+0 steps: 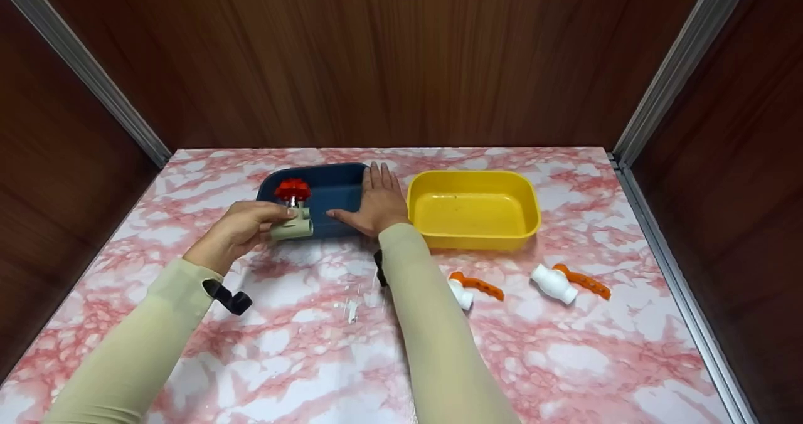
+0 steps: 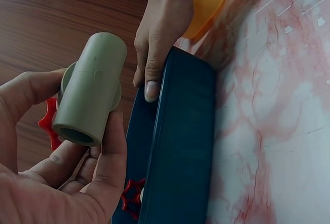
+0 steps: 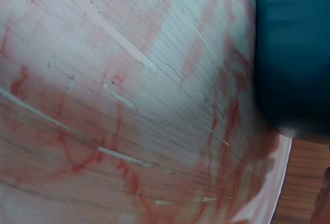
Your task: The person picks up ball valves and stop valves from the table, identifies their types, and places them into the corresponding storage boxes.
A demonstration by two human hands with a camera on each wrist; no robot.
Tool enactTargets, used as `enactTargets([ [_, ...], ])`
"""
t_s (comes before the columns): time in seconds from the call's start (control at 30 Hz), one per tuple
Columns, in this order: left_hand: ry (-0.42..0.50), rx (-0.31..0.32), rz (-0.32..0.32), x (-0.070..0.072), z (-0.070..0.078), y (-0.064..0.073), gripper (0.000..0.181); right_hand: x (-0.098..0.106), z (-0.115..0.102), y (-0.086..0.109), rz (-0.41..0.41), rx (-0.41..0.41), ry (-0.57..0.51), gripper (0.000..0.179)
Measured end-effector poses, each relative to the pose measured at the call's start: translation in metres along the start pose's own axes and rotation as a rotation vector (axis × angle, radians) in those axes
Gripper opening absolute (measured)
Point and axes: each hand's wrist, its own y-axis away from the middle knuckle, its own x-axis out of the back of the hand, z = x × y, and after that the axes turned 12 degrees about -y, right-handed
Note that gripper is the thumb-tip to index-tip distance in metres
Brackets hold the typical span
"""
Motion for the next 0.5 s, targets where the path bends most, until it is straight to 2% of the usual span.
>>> enactTargets([
  [0.2, -0.019, 0.008, 0.008, -0.0023, 0.0027, -0.0006, 0.007, 0.0003, -0.001, 0.0017, 0.001, 0.002, 0.005, 0.127],
  [0.5, -0.049, -0.034, 0.017, -0.0084, 0.0079, -0.0029, 0.002, 0.001, -0.0001, 0.0013, -0.009, -0.011, 0.032, 0.127],
])
